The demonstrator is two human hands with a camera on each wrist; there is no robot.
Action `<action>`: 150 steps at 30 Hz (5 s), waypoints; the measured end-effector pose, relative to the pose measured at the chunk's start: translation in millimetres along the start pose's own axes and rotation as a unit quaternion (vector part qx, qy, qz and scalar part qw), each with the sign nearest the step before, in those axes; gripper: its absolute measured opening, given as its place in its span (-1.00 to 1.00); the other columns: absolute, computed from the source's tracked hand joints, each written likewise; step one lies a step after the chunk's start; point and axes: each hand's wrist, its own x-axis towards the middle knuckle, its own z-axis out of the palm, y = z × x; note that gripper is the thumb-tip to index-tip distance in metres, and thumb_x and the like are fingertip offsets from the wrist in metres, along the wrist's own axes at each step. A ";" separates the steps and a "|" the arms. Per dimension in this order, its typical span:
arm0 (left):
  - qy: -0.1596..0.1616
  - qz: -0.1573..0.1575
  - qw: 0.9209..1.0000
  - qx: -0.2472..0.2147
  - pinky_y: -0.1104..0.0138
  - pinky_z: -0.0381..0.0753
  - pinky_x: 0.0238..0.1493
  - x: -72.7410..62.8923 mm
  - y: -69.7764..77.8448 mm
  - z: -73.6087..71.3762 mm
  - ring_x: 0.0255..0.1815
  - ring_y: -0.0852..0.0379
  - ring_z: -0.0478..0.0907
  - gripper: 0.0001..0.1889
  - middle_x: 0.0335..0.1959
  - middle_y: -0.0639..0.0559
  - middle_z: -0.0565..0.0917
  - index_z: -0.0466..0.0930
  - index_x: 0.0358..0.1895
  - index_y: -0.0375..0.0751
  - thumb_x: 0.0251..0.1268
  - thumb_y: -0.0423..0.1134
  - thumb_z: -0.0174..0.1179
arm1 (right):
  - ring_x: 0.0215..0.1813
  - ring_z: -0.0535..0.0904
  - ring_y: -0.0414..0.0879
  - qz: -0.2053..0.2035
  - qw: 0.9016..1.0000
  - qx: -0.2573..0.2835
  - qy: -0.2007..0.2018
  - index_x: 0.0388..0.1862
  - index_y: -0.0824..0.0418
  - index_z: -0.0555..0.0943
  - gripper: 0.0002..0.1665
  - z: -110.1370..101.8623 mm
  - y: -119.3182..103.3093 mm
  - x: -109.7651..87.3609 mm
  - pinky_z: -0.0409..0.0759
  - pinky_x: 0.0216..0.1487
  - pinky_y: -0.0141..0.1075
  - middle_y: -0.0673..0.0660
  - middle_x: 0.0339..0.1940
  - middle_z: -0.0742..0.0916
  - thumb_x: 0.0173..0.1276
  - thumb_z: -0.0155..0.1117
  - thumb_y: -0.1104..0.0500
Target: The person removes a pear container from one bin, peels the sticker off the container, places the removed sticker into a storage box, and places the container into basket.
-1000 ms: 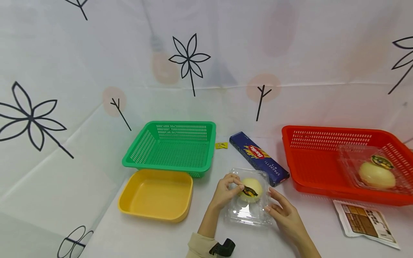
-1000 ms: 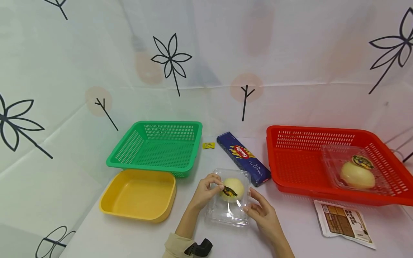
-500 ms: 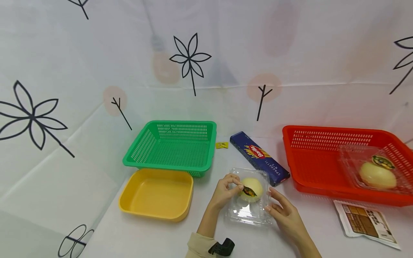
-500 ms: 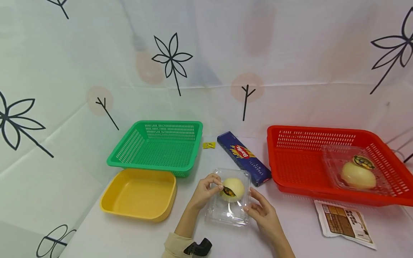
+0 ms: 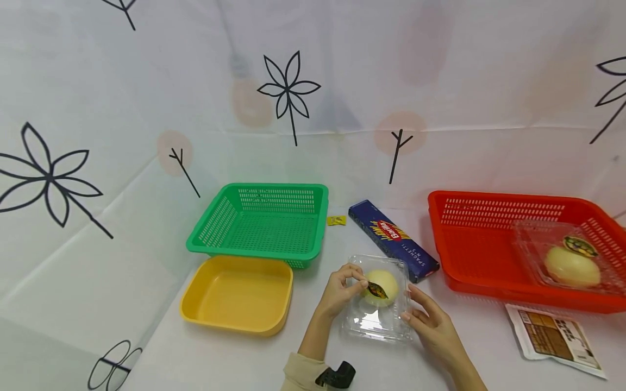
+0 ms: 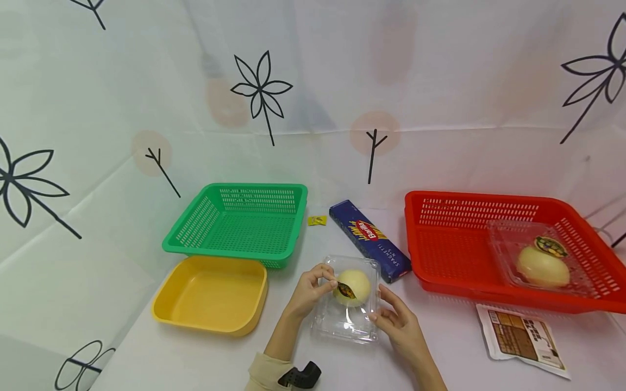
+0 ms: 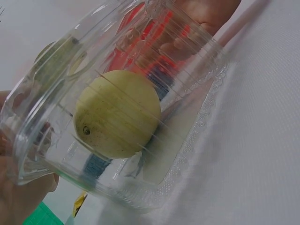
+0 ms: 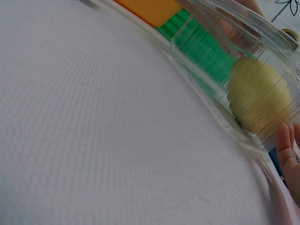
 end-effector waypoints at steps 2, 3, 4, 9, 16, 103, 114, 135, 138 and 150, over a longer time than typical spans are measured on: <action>-0.001 -0.001 1.000 -0.004 0.13 0.13 0.29 0.0 -0.6 -0.4 -0.10 0.24 0.40 -0.83 -0.23 -0.36 0.50 0.55 -0.36 -0.63 0.11 -0.47 0.21 | 0.01 0.51 -0.44 0.001 1.000 0.000 0.000 0.37 0.40 0.23 -0.29 0.1 0.0 -0.1 0.46 -0.04 -0.62 -0.28 0.09 0.50 0.26 0.22 0.38; -0.001 -0.001 1.000 -0.006 0.14 0.13 0.28 0.1 -1.1 -0.7 -0.10 0.24 0.40 -0.82 -0.24 -0.34 0.50 0.56 -0.36 -0.62 0.12 -0.45 0.22 | 0.01 0.51 -0.44 0.002 1.000 -0.001 0.001 0.37 0.40 0.23 -0.29 0.1 0.0 -0.2 0.46 -0.04 -0.62 -0.28 0.09 0.50 0.25 0.22 0.38; -0.002 -0.001 1.000 -0.009 0.15 0.14 0.28 0.3 -1.5 -1.0 -0.10 0.24 0.40 -0.81 -0.24 -0.33 0.50 0.56 -0.36 -0.61 0.11 -0.44 0.23 | 0.01 0.51 -0.44 0.002 1.000 0.000 0.001 0.37 0.40 0.23 -0.29 0.2 0.0 -0.2 0.47 -0.04 -0.62 -0.28 0.09 0.50 0.25 0.22 0.38; -0.001 0.002 1.000 -0.017 0.20 0.17 0.27 0.4 -3.4 -1.7 -0.10 0.24 0.40 -0.79 -0.28 -0.18 0.51 0.55 -0.37 -0.61 0.13 -0.42 0.24 | 0.01 0.52 -0.43 0.000 1.000 0.006 -0.002 0.37 0.40 0.23 -0.29 0.0 0.3 -0.2 0.47 -0.04 -0.61 -0.28 0.09 0.50 0.25 0.22 0.39; 0.010 -0.002 1.000 -0.021 0.24 0.18 0.27 1.2 -2.9 -0.8 -0.10 0.24 0.40 -0.84 -0.28 -0.07 0.52 0.53 -0.38 -0.67 0.10 -0.51 0.21 | 0.00 0.52 -0.44 0.008 1.000 0.000 0.000 0.38 0.37 0.22 -0.28 -0.2 -0.6 -0.2 0.48 -0.05 -0.61 -0.27 0.09 0.49 0.26 0.22 0.37; 0.061 -0.037 0.974 -0.214 0.42 0.40 0.08 -12.5 -12.1 -12.7 -0.07 0.18 0.40 -0.72 -0.22 0.07 0.49 0.53 -0.48 -0.08 0.18 -0.57 0.01 | 0.00 0.52 -0.43 -0.007 1.000 0.004 0.005 0.38 0.36 0.24 -0.30 -2.3 2.5 -0.9 0.47 -0.04 -0.62 -0.27 0.05 0.53 0.26 0.20 0.41; 0.081 -0.053 0.981 -0.166 0.38 0.41 0.11 -21.7 -0.8 -21.2 -0.07 0.17 0.49 -0.82 -0.24 0.09 0.61 0.54 -0.41 -0.15 0.22 -0.52 0.06 | 0.01 0.50 -0.47 -0.002 1.000 -0.001 0.003 0.38 0.35 0.23 -0.30 -2.0 1.0 -0.3 0.46 -0.04 -0.63 -0.27 0.08 0.49 0.27 0.20 0.39; 0.245 -0.090 0.961 0.090 0.48 0.49 -0.07 -78.4 58.6 -130.5 -0.18 0.27 0.50 -0.77 -0.20 -0.07 0.60 0.52 -0.13 -0.54 0.34 -0.36 0.09 | 0.00 0.51 -0.46 0.018 1.000 -0.010 -0.001 0.39 0.32 0.23 -0.29 -0.6 0.9 -0.4 0.49 -0.06 -0.59 -0.30 0.08 0.48 0.28 0.22 0.36; 0.246 -0.119 0.950 0.149 0.46 0.52 -0.12 -86.3 60.9 -152.0 -0.19 0.27 0.50 -0.76 -0.14 -0.17 0.61 0.55 -0.09 -0.51 0.36 -0.34 0.08 | -0.01 0.51 -0.45 0.013 1.000 -0.009 -0.002 0.39 0.34 0.23 -0.29 -0.9 0.5 -0.6 0.49 -0.06 -0.59 -0.30 0.07 0.49 0.27 0.22 0.37; 0.196 -0.182 0.938 0.219 0.28 0.60 -0.13 -91.1 53.4 -211.2 -0.19 0.14 0.53 -0.73 -0.08 -0.35 0.59 0.52 -0.03 -0.60 0.38 -0.40 0.01 | -0.03 0.55 -0.38 -0.006 1.000 0.005 -0.010 0.37 0.38 0.23 -0.29 -2.5 0.6 0.1 0.51 -0.07 -0.58 -0.26 0.06 0.52 0.25 0.22 0.40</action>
